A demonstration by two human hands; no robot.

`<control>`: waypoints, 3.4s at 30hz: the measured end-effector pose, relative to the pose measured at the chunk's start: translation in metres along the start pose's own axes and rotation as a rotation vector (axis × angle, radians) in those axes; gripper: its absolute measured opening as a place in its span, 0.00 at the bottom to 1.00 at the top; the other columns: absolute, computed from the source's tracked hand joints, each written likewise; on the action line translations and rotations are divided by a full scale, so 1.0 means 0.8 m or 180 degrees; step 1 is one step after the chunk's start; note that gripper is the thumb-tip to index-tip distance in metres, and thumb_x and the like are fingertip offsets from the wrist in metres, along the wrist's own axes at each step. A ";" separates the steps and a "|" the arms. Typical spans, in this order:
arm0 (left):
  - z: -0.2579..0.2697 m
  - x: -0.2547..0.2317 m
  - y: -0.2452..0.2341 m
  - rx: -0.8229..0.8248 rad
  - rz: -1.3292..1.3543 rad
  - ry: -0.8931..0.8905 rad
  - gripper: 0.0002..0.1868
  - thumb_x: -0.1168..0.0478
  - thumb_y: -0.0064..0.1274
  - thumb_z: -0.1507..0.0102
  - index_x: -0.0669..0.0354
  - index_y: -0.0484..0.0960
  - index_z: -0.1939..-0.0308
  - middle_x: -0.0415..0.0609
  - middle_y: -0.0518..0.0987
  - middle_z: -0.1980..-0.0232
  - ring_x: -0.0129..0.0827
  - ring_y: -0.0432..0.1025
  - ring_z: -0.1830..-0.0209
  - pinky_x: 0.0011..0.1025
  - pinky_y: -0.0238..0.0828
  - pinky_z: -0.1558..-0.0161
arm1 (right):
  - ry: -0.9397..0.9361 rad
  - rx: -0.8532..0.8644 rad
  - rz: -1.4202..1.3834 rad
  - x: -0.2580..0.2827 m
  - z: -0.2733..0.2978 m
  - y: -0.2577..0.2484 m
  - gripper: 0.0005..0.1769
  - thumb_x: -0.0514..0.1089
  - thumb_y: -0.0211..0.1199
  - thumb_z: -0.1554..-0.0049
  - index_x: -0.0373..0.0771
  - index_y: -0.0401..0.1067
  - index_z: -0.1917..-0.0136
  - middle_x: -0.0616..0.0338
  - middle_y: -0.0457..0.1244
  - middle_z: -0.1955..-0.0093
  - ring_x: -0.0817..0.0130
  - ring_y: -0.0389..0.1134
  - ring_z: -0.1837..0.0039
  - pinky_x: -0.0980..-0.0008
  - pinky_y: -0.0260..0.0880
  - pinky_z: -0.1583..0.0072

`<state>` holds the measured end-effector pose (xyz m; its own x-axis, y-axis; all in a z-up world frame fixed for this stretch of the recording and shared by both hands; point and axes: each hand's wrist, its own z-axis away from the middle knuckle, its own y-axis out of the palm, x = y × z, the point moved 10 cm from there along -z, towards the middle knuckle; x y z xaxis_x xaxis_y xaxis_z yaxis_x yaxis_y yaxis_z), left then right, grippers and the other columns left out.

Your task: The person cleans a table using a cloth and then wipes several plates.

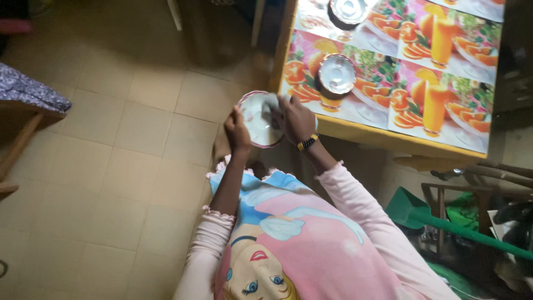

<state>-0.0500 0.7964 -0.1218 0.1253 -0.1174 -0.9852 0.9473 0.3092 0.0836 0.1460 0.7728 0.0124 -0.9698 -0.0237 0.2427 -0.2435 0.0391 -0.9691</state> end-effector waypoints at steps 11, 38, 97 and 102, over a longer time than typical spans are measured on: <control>-0.188 0.038 0.067 0.0876 0.0598 -0.1882 0.23 0.43 0.41 0.31 0.54 0.80 0.46 0.42 0.77 0.63 0.31 0.66 0.69 0.36 0.60 0.67 | -0.1061 -0.0138 -0.0286 0.120 -0.153 -0.036 0.38 0.54 0.75 0.65 0.43 0.73 0.41 0.48 0.61 0.45 0.46 0.67 0.43 0.55 0.70 0.48; -0.359 -0.267 0.203 0.1804 -0.1672 0.2265 0.11 0.64 0.63 0.39 0.62 0.79 0.56 0.56 0.78 0.62 0.53 0.75 0.60 0.46 0.69 0.60 | 0.0396 -0.1789 -0.0782 0.054 -0.429 -0.106 0.16 0.51 0.67 0.40 0.34 0.77 0.50 0.53 0.65 0.45 0.51 0.62 0.44 0.56 0.67 0.45; -0.634 -0.023 0.761 0.3626 0.1311 -0.2985 0.29 0.47 0.36 0.24 0.70 0.67 0.31 0.55 0.74 0.35 0.39 0.70 0.36 0.39 0.66 0.33 | 0.2647 -0.2232 -0.0133 -0.292 -0.770 -0.146 0.13 0.44 0.69 0.42 0.40 0.73 0.45 0.51 0.60 0.49 0.52 0.67 0.46 0.56 0.69 0.49; -0.641 -0.026 0.786 0.3561 0.1250 -0.3031 0.30 0.47 0.36 0.25 0.70 0.67 0.31 0.56 0.74 0.33 0.41 0.70 0.35 0.41 0.65 0.32 | 0.2906 -0.2006 -0.0253 -0.326 -0.731 -0.142 0.13 0.44 0.70 0.43 0.40 0.74 0.46 0.53 0.61 0.50 0.52 0.67 0.46 0.55 0.68 0.48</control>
<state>0.3917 1.4773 -0.1257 0.1379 -0.8823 -0.4500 0.4845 -0.3362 0.8076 0.4187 1.3587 0.0849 -0.5338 0.6853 0.4953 -0.0174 0.5767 -0.8167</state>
